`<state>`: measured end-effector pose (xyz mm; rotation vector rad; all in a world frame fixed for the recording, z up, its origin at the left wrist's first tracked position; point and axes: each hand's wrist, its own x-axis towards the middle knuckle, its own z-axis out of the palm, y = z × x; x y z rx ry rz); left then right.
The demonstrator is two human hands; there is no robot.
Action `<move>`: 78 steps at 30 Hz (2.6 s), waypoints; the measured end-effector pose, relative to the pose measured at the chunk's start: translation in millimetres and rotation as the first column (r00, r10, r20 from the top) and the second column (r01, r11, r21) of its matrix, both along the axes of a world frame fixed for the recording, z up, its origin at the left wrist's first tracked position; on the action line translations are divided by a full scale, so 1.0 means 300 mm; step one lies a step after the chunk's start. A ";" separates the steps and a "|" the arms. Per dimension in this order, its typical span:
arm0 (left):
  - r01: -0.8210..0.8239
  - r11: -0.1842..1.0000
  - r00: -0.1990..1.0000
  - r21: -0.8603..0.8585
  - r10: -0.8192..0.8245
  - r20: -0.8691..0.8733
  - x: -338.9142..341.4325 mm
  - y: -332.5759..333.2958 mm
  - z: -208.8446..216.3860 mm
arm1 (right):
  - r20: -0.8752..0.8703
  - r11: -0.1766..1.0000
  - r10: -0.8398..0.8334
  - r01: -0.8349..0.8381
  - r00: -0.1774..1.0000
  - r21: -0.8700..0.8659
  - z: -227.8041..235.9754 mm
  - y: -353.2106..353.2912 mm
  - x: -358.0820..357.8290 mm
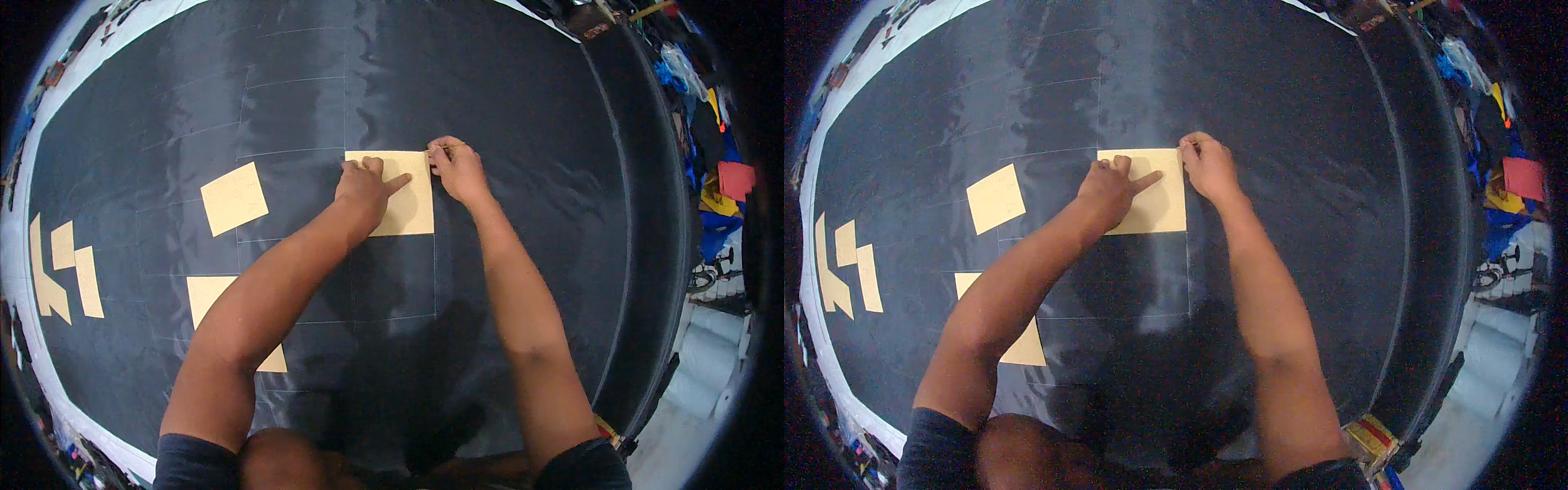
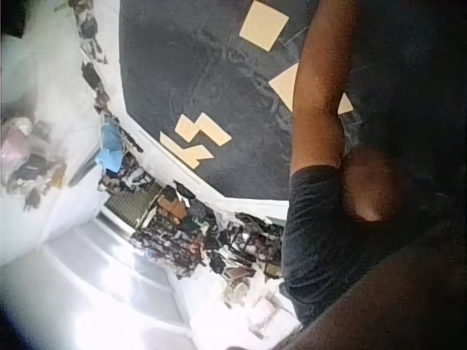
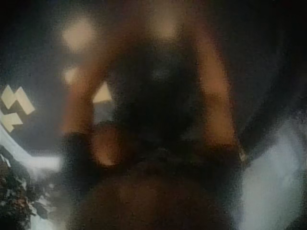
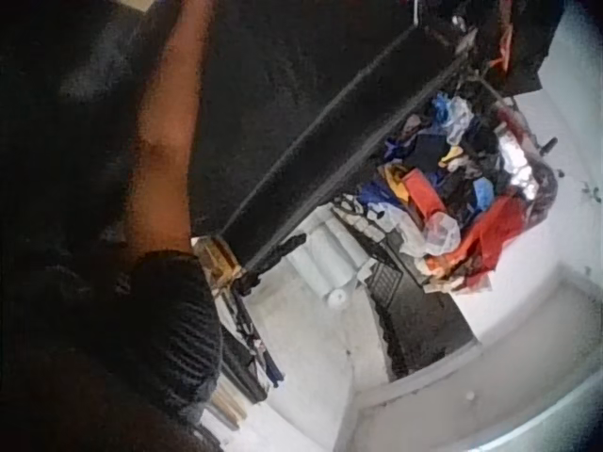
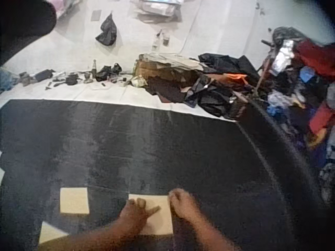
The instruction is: The person kneels on a large black sheet and uses a pencil to mark the edges of several small yellow square pieces placed on the sheet. The person repeatedly positions each square, traces its outline, and moves to the next piece.
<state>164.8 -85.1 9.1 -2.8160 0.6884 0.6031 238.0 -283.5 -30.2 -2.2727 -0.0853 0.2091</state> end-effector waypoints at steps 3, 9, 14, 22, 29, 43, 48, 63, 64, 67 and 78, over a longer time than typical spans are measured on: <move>0.007 0.999 1.000 0.034 -0.007 -0.010 0.007 -0.007 -0.005 | -0.065 0.994 -0.058 0.064 0.996 0.093 0.001 0.008 -0.008; -0.017 0.998 0.999 0.067 0.020 -0.043 0.006 -0.028 0.021 | -0.007 0.993 -0.102 0.102 0.995 0.050 -0.005 0.005 -0.031; 0.003 0.999 1.000 0.040 -0.002 -0.024 0.014 -0.022 -0.002 | 0.194 0.986 0.055 -0.022 0.980 -0.168 0.023 0.012 -0.042; -0.012 0.999 1.000 0.045 0.014 -0.027 0.006 -0.018 0.018 | 0.162 0.850 0.391 -0.288 0.906 -0.441 0.066 -0.053 -0.319; -0.011 0.999 0.999 -0.046 0.009 -0.043 0.015 0.007 -0.020 | 0.102 0.938 0.229 -0.191 0.968 -0.289 0.232 -0.145 -0.455; 0.042 0.996 0.942 -0.076 -0.065 -0.330 0.130 0.007 0.027 | -0.196 0.563 0.605 -0.589 0.771 -0.580 0.939 -0.445 -0.344; 0.021 0.997 0.960 -0.074 -0.041 -0.279 0.119 0.018 -0.020 | -0.036 0.728 0.521 -0.466 0.853 -0.503 0.646 -0.471 -0.228; -0.535 0.472 0.631 -0.701 0.774 0.040 -0.064 0.092 -0.045 | 0.254 0.750 0.625 -0.476 0.738 -0.459 -0.035 -0.119 0.147; -0.540 0.470 0.619 -0.698 0.784 0.049 -0.055 0.120 -0.044 | 0.242 0.753 0.614 -0.464 0.752 -0.467 -0.024 -0.119 0.211; -0.556 0.479 0.594 -0.679 0.800 0.077 0.000 0.188 -0.045 | 0.236 0.749 0.630 -0.498 0.740 -0.437 -0.024 -0.102 0.280; -0.412 0.682 0.807 -0.604 0.581 0.105 0.224 0.263 -0.042 | 0.268 0.742 0.655 -0.535 0.706 -0.404 -0.051 -0.031 0.307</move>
